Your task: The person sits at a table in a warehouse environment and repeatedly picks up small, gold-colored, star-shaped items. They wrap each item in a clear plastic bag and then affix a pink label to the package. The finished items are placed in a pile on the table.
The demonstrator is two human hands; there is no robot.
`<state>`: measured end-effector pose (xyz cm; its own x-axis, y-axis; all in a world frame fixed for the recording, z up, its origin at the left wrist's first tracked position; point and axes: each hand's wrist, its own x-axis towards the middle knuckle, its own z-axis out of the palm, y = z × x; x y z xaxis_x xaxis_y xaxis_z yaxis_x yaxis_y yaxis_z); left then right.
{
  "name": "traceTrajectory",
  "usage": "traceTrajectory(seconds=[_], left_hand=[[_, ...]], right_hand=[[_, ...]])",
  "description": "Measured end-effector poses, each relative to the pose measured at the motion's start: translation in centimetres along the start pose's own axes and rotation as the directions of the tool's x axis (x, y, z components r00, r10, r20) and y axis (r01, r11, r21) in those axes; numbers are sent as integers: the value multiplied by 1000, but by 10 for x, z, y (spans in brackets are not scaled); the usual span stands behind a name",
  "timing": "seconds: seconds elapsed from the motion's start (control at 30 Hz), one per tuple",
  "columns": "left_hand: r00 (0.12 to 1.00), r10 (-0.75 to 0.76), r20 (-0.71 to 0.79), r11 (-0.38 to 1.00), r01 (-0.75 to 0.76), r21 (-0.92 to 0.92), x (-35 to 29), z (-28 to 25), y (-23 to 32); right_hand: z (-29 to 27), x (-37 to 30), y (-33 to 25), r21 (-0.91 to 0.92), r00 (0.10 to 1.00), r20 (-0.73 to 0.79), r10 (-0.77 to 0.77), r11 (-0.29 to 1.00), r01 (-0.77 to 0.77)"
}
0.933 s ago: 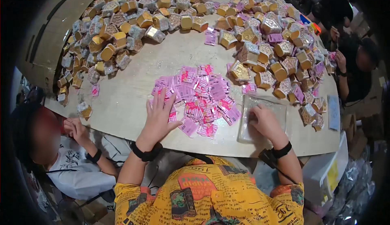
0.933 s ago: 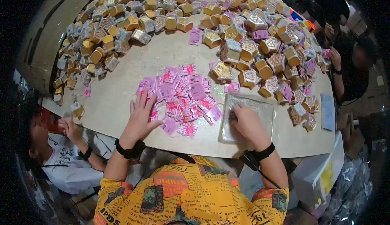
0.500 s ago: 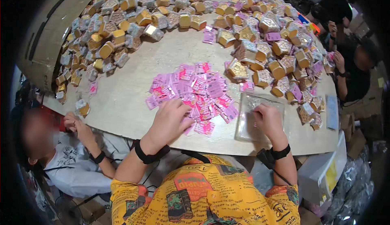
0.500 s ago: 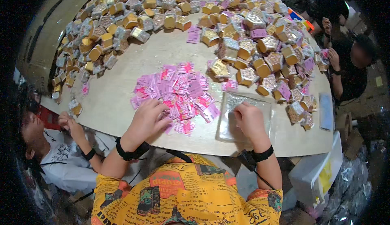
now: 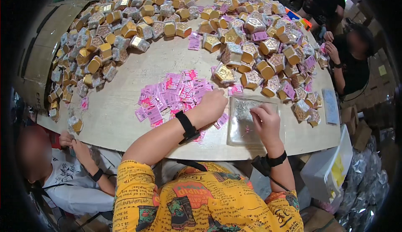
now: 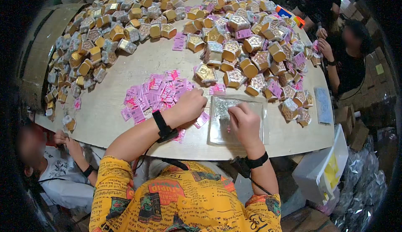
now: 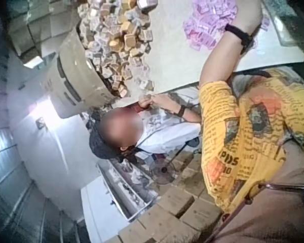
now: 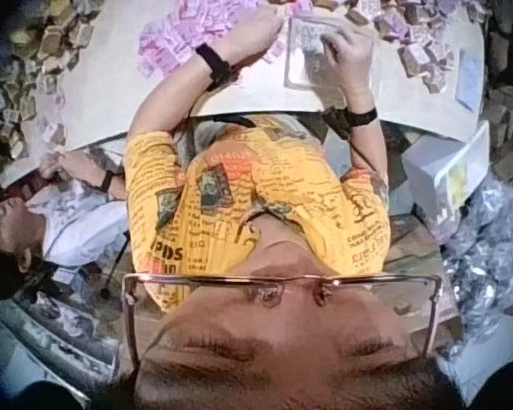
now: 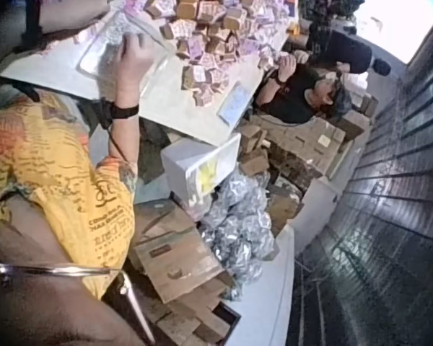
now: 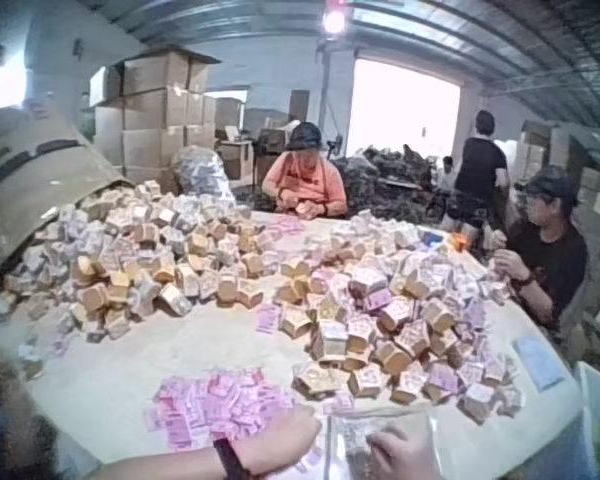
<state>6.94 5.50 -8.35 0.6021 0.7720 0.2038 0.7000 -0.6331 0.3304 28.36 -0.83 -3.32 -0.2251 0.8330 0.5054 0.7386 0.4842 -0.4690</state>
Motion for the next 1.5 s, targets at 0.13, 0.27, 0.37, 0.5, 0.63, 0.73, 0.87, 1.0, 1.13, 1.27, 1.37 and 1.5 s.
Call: traceTrajectory(seconds=[0.13, 0.27, 0.37, 0.5, 0.63, 0.73, 0.87, 1.0, 1.13, 1.27, 1.37, 1.5], left_hand=[[996, -91, 0, 989, 91, -118, -2, -5, -1], [988, -136, 69, 955, 150, -258, -4, -21, -4], [998, -60, 4, 987, 60, -146, -4, -15, -7], [999, 43, 26, 999, -44, 23, -4, -2, 0], [999, 35, -1, 998, -35, -53, -6, -1, -3], [999, 34, -14, 995, -35, -98, -9, -30, 10], [996, 78, -51, 987, -85, -139, -16, -57, 22], [998, 50, -47, 985, -57, -163, -20, -63, 20], [997, 37, -66, 980, -49, -191, -22, -69, 16], [990, 20, -137, 964, -55, -259, -23, -66, 12], [971, 39, -238, 950, -110, -291, -27, -75, 17], [959, 95, -267, 953, -165, -253, -32, -81, 18]], right_hand=[[0, -7, 2, 78, 996, 0, 88, 993, -87], [4, -10, 10, 374, 951, 69, 302, 876, -306], [7, -10, 12, 491, 914, 125, 385, 777, -395], [8, -9, 9, 555, 868, 177, 464, 681, -477], [12, -8, 8, 535, 871, 155, 466, 702, -471], [16, -4, 9, 470, 882, 99, 461, 760, -450], [24, 12, 2, 367, 936, 18, 352, 868, -333], [42, 16, 1, 436, 912, 179, 369, 801, -409], [46, 20, -3, 514, 750, 516, 413, 551, -657], [47, 25, -8, 590, 600, 694, 398, 164, -791], [47, 28, -11, 587, 542, 747, 384, 0, -810], [49, 28, -13, 579, 519, 782, 347, -92, -810]])
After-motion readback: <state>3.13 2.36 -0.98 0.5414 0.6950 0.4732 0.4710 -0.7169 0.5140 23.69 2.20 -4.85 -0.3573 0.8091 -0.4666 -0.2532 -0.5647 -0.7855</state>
